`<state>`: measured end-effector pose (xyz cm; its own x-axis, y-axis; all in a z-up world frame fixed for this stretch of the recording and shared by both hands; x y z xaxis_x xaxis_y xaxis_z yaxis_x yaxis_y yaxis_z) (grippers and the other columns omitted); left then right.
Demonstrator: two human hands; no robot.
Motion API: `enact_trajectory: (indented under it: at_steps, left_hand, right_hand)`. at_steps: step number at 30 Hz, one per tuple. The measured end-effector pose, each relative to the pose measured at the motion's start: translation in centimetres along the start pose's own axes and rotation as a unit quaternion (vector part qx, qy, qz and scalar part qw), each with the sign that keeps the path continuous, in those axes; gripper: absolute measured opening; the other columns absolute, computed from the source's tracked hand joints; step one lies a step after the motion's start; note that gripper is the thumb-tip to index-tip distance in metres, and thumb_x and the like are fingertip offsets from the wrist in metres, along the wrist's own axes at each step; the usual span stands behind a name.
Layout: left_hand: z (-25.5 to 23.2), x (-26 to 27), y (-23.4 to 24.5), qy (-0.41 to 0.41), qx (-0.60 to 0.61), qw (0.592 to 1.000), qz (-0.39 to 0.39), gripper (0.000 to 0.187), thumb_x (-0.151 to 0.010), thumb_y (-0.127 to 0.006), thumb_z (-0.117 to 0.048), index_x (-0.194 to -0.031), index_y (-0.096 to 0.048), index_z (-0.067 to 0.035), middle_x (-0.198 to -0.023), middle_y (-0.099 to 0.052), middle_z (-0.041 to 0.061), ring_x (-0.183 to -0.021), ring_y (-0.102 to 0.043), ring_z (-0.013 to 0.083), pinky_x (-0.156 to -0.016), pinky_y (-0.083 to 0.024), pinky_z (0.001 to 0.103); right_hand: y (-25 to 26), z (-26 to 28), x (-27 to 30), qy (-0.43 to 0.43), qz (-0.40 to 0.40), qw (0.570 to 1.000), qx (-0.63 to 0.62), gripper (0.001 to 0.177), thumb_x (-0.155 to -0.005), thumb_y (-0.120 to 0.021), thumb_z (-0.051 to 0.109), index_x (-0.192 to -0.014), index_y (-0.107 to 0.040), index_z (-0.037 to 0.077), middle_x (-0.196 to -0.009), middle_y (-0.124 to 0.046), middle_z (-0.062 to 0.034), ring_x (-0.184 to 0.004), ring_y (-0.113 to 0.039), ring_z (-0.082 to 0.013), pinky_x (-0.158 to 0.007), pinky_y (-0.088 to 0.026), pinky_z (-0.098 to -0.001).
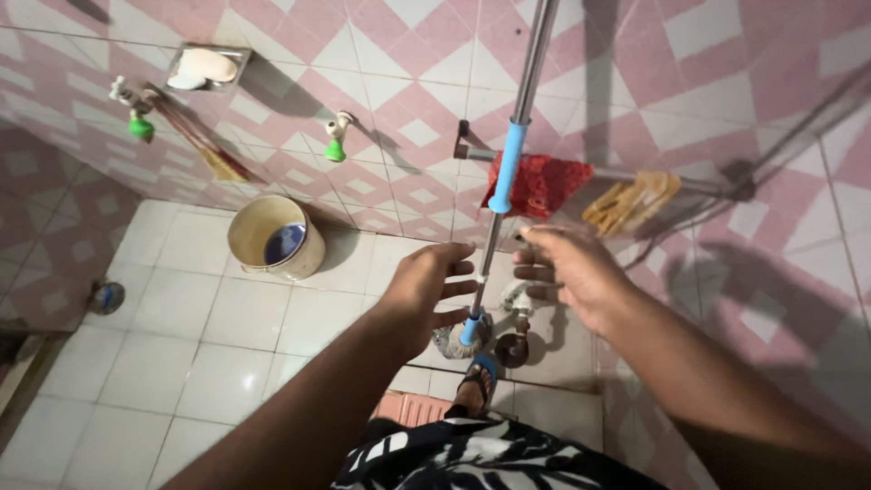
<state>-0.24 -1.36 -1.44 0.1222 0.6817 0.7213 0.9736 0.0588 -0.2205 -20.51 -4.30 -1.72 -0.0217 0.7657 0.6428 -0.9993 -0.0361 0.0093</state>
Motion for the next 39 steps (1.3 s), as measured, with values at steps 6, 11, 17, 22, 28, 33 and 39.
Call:
enact_trajectory:
  at_steps: [6,11,17,22,28,33,39]
  left_hand:
    - [-2.5,-1.6,-2.5,0.003,0.030,1.000,-0.008,0.047,-0.089,-0.060,-0.036,-0.129,-0.062,-0.012,-0.125,-0.062,0.005,-0.117,-0.062,0.0249,-0.092,-0.047,0.049]
    - [-4.0,-2.3,-2.6,-0.005,0.046,0.999,-0.015,0.050,-0.090,-0.057,-0.036,-0.132,-0.057,-0.011,-0.128,-0.062,0.006,-0.120,-0.061,0.0260,-0.094,-0.048,0.050]
    - [-5.3,-1.8,-1.5,0.005,0.043,0.999,-0.016,0.052,-0.089,-0.058,-0.038,-0.133,-0.057,-0.010,-0.130,-0.062,0.007,-0.122,-0.060,0.0268,-0.097,-0.047,0.051]
    - [-5.4,-1.8,-0.1,0.007,0.045,0.999,-0.015,0.053,-0.089,-0.059,-0.038,-0.134,-0.057,-0.010,-0.129,-0.062,0.008,-0.122,-0.060,0.0272,-0.096,-0.047,0.052]
    - [-5.5,-1.8,1.1,-0.005,0.080,0.997,-0.006,0.048,-0.089,-0.054,-0.039,-0.130,-0.059,-0.014,-0.125,-0.062,0.006,-0.119,-0.060,0.0262,-0.096,-0.047,0.051]
    - [-5.8,-0.1,2.4,-0.025,0.109,0.994,-0.003,0.041,-0.092,-0.053,-0.040,-0.124,-0.058,-0.015,-0.122,-0.060,0.007,-0.119,-0.059,0.0272,-0.096,-0.047,0.051]
    - [-4.8,3.1,3.6,-0.058,0.101,0.991,-0.068,0.042,-0.093,-0.050,-0.042,-0.124,-0.058,-0.014,-0.117,-0.063,0.005,-0.117,-0.063,0.0267,-0.095,-0.048,0.050]
  right_hand:
    - [1.6,5.2,-6.8,0.022,0.018,0.999,0.027,0.033,-0.098,-0.061,0.031,-0.123,-0.058,0.010,-0.099,-0.070,-0.0088,-0.086,-0.069,-0.0181,-0.073,-0.057,-0.0376]
    - [1.8,10.6,-12.1,0.031,0.026,0.998,0.048,0.042,-0.095,-0.062,0.030,-0.132,-0.046,0.020,-0.107,-0.067,-0.0114,-0.091,-0.067,-0.0228,-0.078,-0.057,-0.0419]
    - [0.8,14.4,-16.0,0.019,0.052,0.998,0.020,0.047,-0.095,-0.065,0.031,-0.132,-0.041,0.019,-0.116,-0.065,-0.0144,-0.099,-0.069,-0.0272,-0.082,-0.056,-0.0489]
    - [-0.5,14.4,-16.5,-0.002,0.056,0.998,0.026,0.041,-0.094,-0.065,0.031,-0.127,-0.044,0.018,-0.117,-0.065,-0.0136,-0.102,-0.069,-0.0268,-0.084,-0.056,-0.0467]
    - [-2.9,13.6,-13.7,0.015,0.112,0.992,0.053,0.033,-0.093,-0.063,0.028,-0.119,-0.049,0.013,-0.110,-0.070,-0.0155,-0.099,-0.070,-0.0253,-0.083,-0.058,-0.0423]
    - [-5.8,11.4,-9.5,0.020,0.129,0.989,0.072,0.021,-0.095,-0.056,0.016,-0.113,-0.046,0.010,-0.106,-0.073,-0.0177,-0.097,-0.072,-0.0266,-0.081,-0.059,-0.0433]
    - [-8.3,7.7,-5.3,-0.034,0.151,0.987,0.033,0.023,-0.089,-0.044,0.012,-0.109,-0.053,0.006,-0.108,-0.076,-0.0181,-0.096,-0.073,-0.0260,-0.079,-0.062,-0.0457]
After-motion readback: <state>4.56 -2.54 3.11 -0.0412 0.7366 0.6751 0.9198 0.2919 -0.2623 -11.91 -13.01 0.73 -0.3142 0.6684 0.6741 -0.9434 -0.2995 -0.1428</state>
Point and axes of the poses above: each hand's wrist, its own x-axis away from the middle knuckle, its own y-axis out of the back of the hand, z = x × y, the point moved 2 cm from there along -x, towards the middle knuckle
